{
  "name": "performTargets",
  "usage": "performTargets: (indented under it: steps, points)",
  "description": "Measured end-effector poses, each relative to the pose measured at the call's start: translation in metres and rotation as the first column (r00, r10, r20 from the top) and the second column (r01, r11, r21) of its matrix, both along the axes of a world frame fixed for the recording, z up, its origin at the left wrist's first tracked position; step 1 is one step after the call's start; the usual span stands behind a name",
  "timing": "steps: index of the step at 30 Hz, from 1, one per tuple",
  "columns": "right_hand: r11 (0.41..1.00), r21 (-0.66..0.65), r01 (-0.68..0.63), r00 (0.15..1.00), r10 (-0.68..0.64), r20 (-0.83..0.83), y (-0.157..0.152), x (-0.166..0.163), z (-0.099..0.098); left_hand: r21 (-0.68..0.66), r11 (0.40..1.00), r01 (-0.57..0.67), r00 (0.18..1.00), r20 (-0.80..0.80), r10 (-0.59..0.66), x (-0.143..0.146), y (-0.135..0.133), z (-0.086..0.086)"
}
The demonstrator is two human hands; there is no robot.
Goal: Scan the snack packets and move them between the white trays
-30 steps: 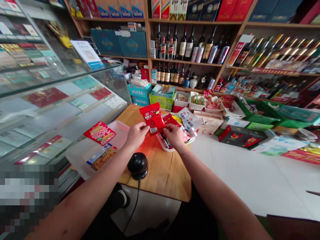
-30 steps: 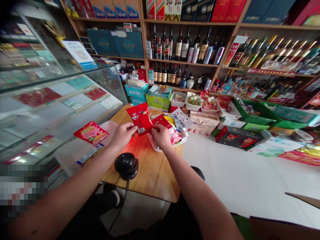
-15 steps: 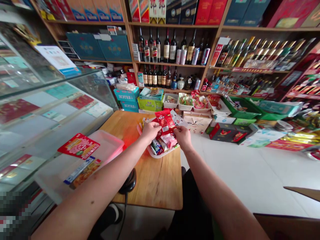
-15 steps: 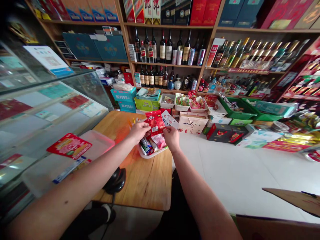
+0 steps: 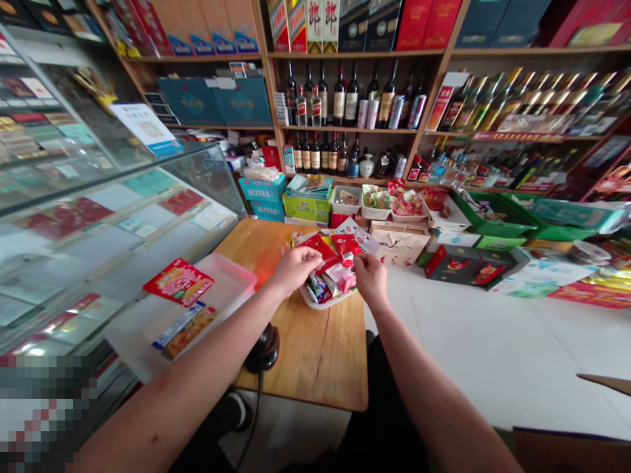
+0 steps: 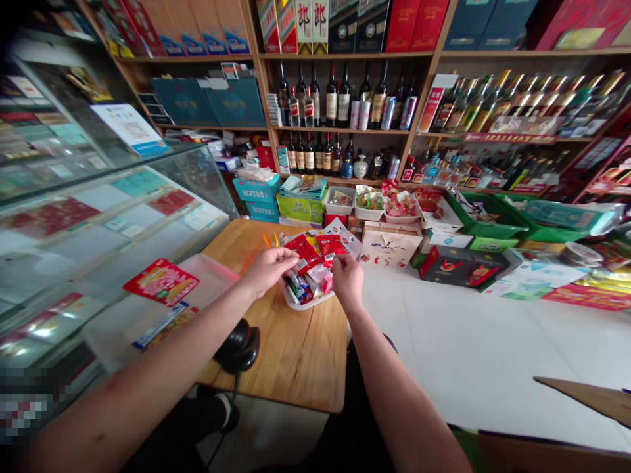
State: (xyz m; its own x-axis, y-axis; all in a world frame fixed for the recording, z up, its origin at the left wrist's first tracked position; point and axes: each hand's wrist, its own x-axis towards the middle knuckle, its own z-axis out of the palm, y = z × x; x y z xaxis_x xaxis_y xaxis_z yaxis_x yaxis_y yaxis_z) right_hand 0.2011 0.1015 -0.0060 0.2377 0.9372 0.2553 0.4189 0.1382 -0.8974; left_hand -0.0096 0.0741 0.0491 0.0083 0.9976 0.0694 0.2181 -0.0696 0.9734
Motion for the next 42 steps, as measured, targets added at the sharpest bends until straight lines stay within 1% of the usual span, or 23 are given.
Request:
performTargets:
  steps: [2,5,7,10,13,15,17,18,20,22,23,25,27,29,30,35,38,40,42]
  points:
    - [1.0,0.002,-0.024,0.997,0.024,-0.071,-0.021,-0.005,0.001,0.02,1.0,0.004,0.999,0.042,-0.005,-0.012,-0.024,0.013]
    - [1.0,-0.004,-0.001,0.998,0.001,-0.068,-0.054,-0.006,-0.007,0.073,0.996,-0.054,0.998,0.038,0.052,-0.037,-0.066,0.025]
    - [0.999,-0.035,0.015,0.999,-0.016,-0.03,-0.075,0.0,-0.018,0.108,0.983,-0.149,0.989,0.001,0.15,-0.058,-0.098,0.024]
    - [0.996,-0.079,0.049,0.997,-0.045,0.057,-0.103,0.018,-0.043,0.115,0.945,-0.305,0.948,-0.064,0.313,-0.095,-0.148,0.012]
    - [0.993,-0.068,0.092,0.976,-0.076,0.206,-0.129,0.04,-0.071,0.102,0.87,-0.483,0.86,-0.131,0.493,-0.134,-0.198,-0.012]
    - [0.992,-0.062,0.106,0.953,-0.083,0.29,-0.145,0.052,-0.089,0.073,0.805,-0.588,0.77,-0.254,0.586,-0.16,-0.232,-0.033]
    - [0.995,-0.038,0.094,0.93,-0.074,0.36,-0.157,0.058,-0.104,0.055,0.744,-0.666,0.666,-0.406,0.626,-0.183,-0.266,-0.058]
    - [0.996,-0.018,0.082,0.918,-0.069,0.391,-0.161,0.059,-0.109,0.041,0.745,-0.666,0.631,-0.502,0.592,-0.192,-0.282,-0.072]
    - [0.998,0.023,0.063,0.901,-0.067,0.429,-0.167,0.059,-0.116,0.057,0.758,-0.65,0.553,-0.649,0.523,-0.204,-0.311,-0.1]
    - [0.997,0.041,0.069,0.897,-0.08,0.434,-0.171,0.057,-0.12,0.086,0.776,-0.625,0.477,-0.745,0.466,-0.209,-0.335,-0.127]
    - [0.996,0.043,0.077,0.898,-0.088,0.431,-0.172,0.056,-0.121,0.115,0.795,-0.596,0.434,-0.787,0.439,-0.208,-0.343,-0.138]
    - [0.996,0.042,0.076,0.896,-0.087,0.435,-0.174,0.055,-0.122,0.173,0.839,-0.516,0.342,-0.856,0.387,-0.204,-0.354,-0.155]
    - [0.997,0.046,0.058,0.885,-0.072,0.461,-0.175,0.054,-0.123,0.204,0.872,-0.445,0.267,-0.899,0.347,-0.199,-0.358,-0.163]
    - [0.998,0.053,0.044,0.869,-0.065,0.491,-0.177,0.053,-0.123,0.218,0.878,-0.425,0.232,-0.912,0.339,-0.197,-0.358,-0.166]
    - [0.997,0.056,0.044,0.861,-0.067,0.504,-0.177,0.052,-0.123,0.225,0.876,-0.427,0.228,-0.91,0.346,-0.197,-0.358,-0.166]
    - [0.996,0.071,0.048,0.84,-0.079,0.537,-0.179,0.051,-0.124,0.232,0.872,-0.43,0.28,-0.884,0.374,-0.198,-0.356,-0.167]
    - [0.996,0.074,0.042,0.836,-0.075,0.543,-0.181,0.052,-0.123,0.214,0.862,-0.46,0.319,-0.866,0.386,-0.196,-0.354,-0.165]
    - [0.996,0.079,0.037,0.832,-0.074,0.55,-0.182,0.052,-0.123,0.202,0.851,-0.485,0.365,-0.837,0.407,-0.195,-0.352,-0.158]
    - [0.996,0.084,0.025,0.828,-0.068,0.556,-0.183,0.052,-0.122,0.204,0.838,-0.507,0.427,-0.785,0.449,-0.196,-0.348,-0.147]
